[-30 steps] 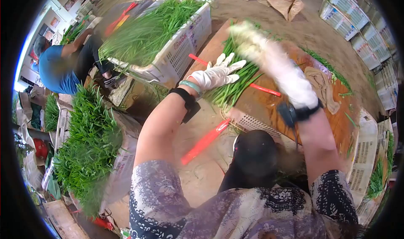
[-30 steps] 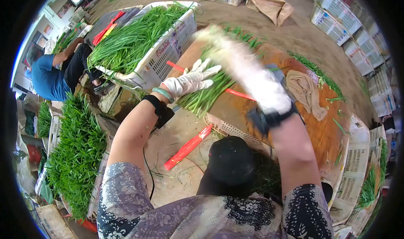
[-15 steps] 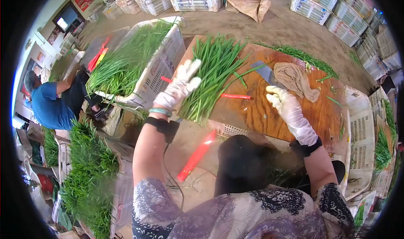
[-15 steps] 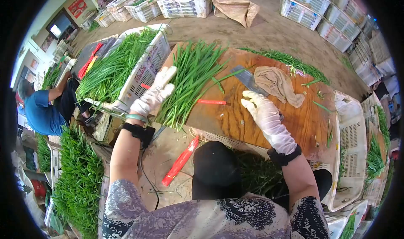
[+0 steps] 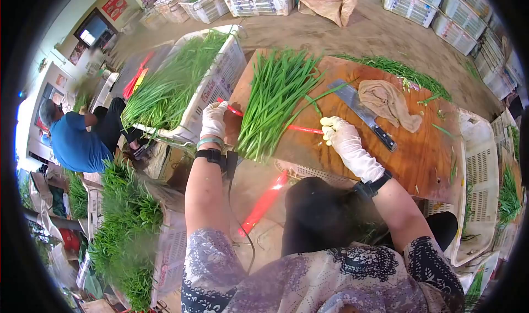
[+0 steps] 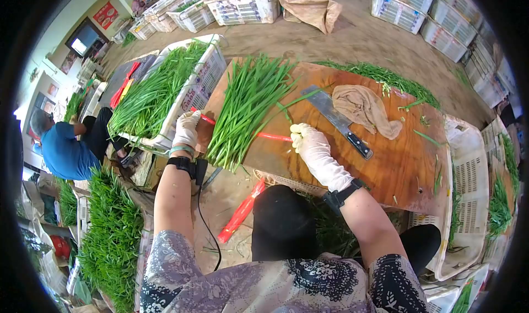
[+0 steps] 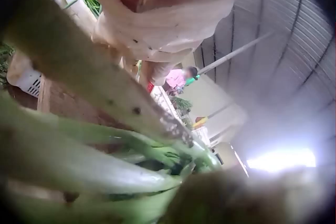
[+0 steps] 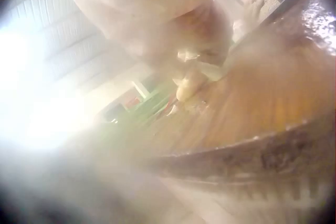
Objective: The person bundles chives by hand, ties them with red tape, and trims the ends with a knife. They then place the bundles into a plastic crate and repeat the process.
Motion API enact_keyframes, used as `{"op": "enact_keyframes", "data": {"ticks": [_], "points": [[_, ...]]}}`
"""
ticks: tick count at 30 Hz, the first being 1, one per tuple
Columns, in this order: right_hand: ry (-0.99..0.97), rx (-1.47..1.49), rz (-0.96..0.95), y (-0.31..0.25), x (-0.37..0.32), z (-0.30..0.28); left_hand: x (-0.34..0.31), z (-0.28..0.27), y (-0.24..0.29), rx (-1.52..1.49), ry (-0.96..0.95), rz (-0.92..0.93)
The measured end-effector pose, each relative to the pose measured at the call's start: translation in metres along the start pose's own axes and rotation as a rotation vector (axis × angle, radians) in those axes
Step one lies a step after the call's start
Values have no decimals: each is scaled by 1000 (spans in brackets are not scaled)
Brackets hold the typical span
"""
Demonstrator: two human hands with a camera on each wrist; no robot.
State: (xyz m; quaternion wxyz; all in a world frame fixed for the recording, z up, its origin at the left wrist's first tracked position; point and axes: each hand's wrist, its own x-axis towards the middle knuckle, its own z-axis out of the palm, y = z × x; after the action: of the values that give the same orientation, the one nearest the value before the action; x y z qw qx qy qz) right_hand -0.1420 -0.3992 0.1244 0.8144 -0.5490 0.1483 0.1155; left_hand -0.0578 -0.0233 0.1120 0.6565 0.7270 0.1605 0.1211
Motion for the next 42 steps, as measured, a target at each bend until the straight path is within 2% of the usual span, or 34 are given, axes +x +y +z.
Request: {"op": "enact_keyframes", "data": {"ticks": [1,5,6,7,9,10,12,13,15,18,20,23,26,29,31,33,35,36,37,38,39,40,41,42], "points": [[-24,-285,-168,3,-4,-2,3,0,-3,18,-10,-3],[113,-1255,-916,10,7,-16,19,-8,-6,138,0,-24],[148,-1229,-953,-21,-18,7,22,-12,-7,177,16,-37],[122,-1286,-879,-46,-34,27,14,-16,11,228,6,-38],[-79,-1185,-1071,-58,-33,52,-17,-4,63,29,-191,491],[-112,-1246,-1169,-56,-21,61,-7,1,71,179,-305,546],[-187,-1356,-1370,-39,6,80,-15,15,87,685,-425,857],[-207,-1443,-1362,-33,12,90,-34,34,96,1044,-420,1112],[-239,-1629,-1332,-19,22,105,-49,61,96,1162,-653,917],[-229,-1664,-1463,4,36,108,-53,78,89,1273,-891,730],[-295,-1808,-1528,5,37,103,-49,80,63,1268,-888,709],[-245,-1694,-1407,6,26,105,-43,76,50,1187,-904,718],[-417,-1777,-1411,-13,-4,108,-44,75,49,1141,-912,676],[-691,-1677,-764,-19,-42,109,-49,75,57,1130,-909,629],[-983,-1325,-160,-30,-63,121,-48,80,55,1163,-901,622],[-1227,-985,-154,-18,-86,126,-44,81,50,1160,-907,634],[-1335,-1115,-102,-25,-123,145,-41,82,46,1126,-913,651],[-1388,-1099,-209,-34,-138,147,-55,82,65,1171,-891,611],[-1411,-1096,-319,-42,-148,144,-43,77,38,1069,-865,732],[-1435,-1065,-445,-46,-153,136,-35,80,26,1088,-867,729],[-1444,-1048,-573,-52,-153,122,-44,82,40,1233,-822,752],[-1414,-1019,-753,-66,-153,104,-44,80,49,1260,-848,736],[-1304,-1212,-860,-102,-158,91,-50,83,58,1310,-798,734],[-1239,-1157,-870,-121,-149,74,-53,81,66,1307,-772,776]]}}
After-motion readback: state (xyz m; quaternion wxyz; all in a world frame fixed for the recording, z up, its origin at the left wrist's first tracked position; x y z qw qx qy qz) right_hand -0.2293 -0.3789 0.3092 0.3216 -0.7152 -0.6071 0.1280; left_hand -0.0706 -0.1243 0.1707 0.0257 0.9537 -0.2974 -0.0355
